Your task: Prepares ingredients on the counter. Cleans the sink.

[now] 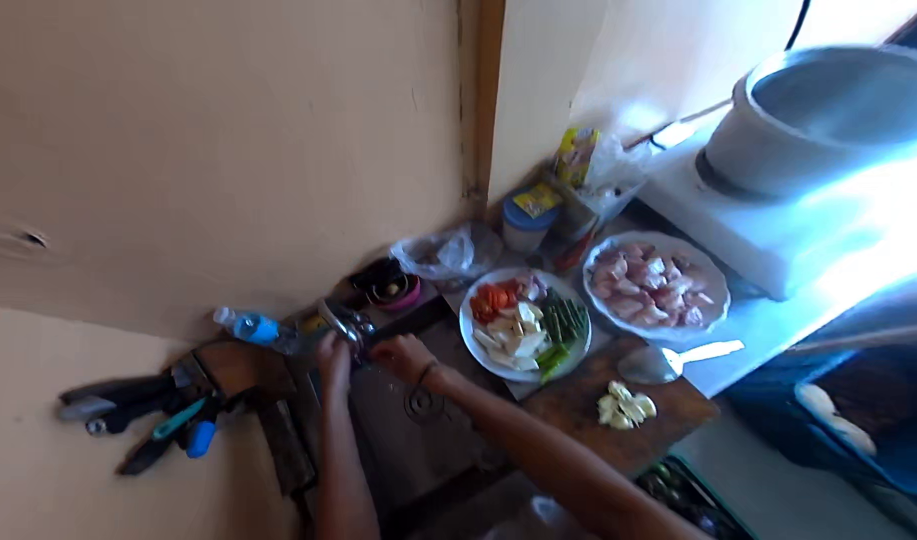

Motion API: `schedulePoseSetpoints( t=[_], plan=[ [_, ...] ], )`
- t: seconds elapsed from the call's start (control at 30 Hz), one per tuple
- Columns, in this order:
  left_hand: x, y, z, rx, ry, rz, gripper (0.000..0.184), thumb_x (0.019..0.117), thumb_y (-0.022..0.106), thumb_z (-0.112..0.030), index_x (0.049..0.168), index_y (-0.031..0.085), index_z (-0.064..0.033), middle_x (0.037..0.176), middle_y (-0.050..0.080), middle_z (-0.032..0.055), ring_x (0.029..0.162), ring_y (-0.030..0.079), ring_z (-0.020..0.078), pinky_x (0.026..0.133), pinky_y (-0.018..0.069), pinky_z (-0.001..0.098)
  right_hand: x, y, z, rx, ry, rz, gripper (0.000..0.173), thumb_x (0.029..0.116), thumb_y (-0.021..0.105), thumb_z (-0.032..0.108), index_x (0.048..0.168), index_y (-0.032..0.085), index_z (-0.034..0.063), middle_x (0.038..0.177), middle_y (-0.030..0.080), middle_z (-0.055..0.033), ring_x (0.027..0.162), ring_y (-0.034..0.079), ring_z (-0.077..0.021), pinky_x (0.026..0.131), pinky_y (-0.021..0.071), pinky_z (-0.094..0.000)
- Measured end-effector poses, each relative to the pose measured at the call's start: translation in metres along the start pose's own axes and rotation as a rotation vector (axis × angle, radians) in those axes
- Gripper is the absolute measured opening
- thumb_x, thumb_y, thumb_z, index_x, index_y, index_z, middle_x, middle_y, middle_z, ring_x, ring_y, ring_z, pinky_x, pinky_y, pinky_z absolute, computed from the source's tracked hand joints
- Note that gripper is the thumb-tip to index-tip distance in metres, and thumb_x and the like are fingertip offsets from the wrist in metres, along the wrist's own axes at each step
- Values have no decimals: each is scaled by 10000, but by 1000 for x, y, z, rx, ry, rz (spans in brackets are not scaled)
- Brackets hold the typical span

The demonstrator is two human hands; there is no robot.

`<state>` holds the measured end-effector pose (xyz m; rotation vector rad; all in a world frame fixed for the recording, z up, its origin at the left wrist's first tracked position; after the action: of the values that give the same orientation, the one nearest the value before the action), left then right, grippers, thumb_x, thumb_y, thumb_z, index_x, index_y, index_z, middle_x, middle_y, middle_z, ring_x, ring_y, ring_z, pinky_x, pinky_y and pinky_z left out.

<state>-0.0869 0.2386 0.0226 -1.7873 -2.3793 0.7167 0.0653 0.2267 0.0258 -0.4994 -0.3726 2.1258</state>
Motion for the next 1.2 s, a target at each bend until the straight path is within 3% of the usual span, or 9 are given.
schedulePoseSetpoints(
  t=[0.13, 0.3, 0.37, 0.47, 0.5, 0.63, 0.9, 1.0, 1.2],
  plan=[
    [28, 14, -8, 148, 9, 114, 322, 1007, 659, -330, 1126, 678, -32, 881, 656, 60, 711, 584, 105, 693, 525, 297, 0, 7, -16, -216, -12, 146, 322, 1037, 568, 168, 1338, 675, 129, 1275, 695, -178, 1203, 648, -391, 1004, 493, -644],
    [35, 32, 7, -44, 29, 20, 231, 999, 674, -210, 1051, 682, 15, 803, 653, 60, 671, 604, 119, 673, 545, 298, -35, 4, -44, -167, 94, 64, 344, 1057, 518, 210, 1341, 645, 64, 1327, 656, -199, 1257, 613, -386, 1052, 471, -609],
    [7, 31, 44, -51, -15, -96, 210, 1004, 626, -140, 1015, 671, 65, 830, 670, 118, 726, 637, 180, 715, 562, 347, -50, 18, -63, -134, 146, 69, 355, 1063, 507, 208, 1366, 632, 69, 1353, 645, -195, 1268, 609, -387, 1063, 469, -608],
    [-66, 58, 131, 223, -234, 47, 533, 964, 620, -32, 1464, 462, 62, 1421, 528, 307, 1281, 552, 419, 1050, 474, 557, -72, 41, -88, -118, 205, 144, 344, 1061, 508, 164, 1360, 631, 47, 1350, 649, -205, 1269, 611, -390, 1069, 462, -608],
    [-91, 73, 165, 272, -305, 108, 603, 950, 630, -20, 1510, 413, 33, 1470, 476, 316, 1326, 509, 450, 1060, 455, 595, -80, 51, -96, -135, 232, 182, 328, 1053, 518, 149, 1335, 640, 34, 1332, 651, -220, 1256, 614, -408, 1052, 470, -620],
    [-132, 102, 243, 576, -344, 228, 292, 994, 623, -145, 1247, 685, -13, 1234, 681, 235, 1185, 639, 388, 1031, 485, 578, -126, 78, -111, -256, 344, 398, 365, 1053, 533, 201, 1362, 606, 21, 1361, 613, -263, 1272, 583, -466, 1034, 461, -665],
    [-72, 136, 243, 925, -39, 338, 341, 965, 635, -224, 1280, 698, -109, 1310, 651, 207, 1252, 584, 410, 1053, 457, 590, -210, 105, -119, -278, 170, 516, 332, 1073, 504, 242, 1316, 659, 77, 1307, 664, -181, 1218, 636, -381, 1014, 507, -598],
    [-60, 156, 255, 1064, 111, 412, 331, 1007, 552, -140, 1305, 666, -52, 1453, 541, 240, 1375, 475, 435, 1129, 368, 601, -229, 75, -107, -209, 125, 389, 326, 1071, 504, 241, 1291, 677, 75, 1242, 695, -163, 1176, 664, -339, 1008, 524, -541],
    [-60, 165, 278, 1161, 277, 402, 337, 979, 526, -17, 1281, 673, -39, 1476, 542, 194, 1370, 494, 408, 1066, 393, 616, -242, 33, -112, -183, 139, 96, 285, 1042, 546, 237, 1216, 723, 98, 1121, 737, -124, 1059, 712, -284, 914, 580, -479]
  ],
)
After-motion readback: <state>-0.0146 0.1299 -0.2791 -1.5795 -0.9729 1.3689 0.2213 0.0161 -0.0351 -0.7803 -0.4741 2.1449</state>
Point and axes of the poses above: each hand's wrist, its own x-axis towards the middle knuckle, its own y-axis out of the palm, z = x × y, the point moved 7 cm from there along x, towards the middle knuckle
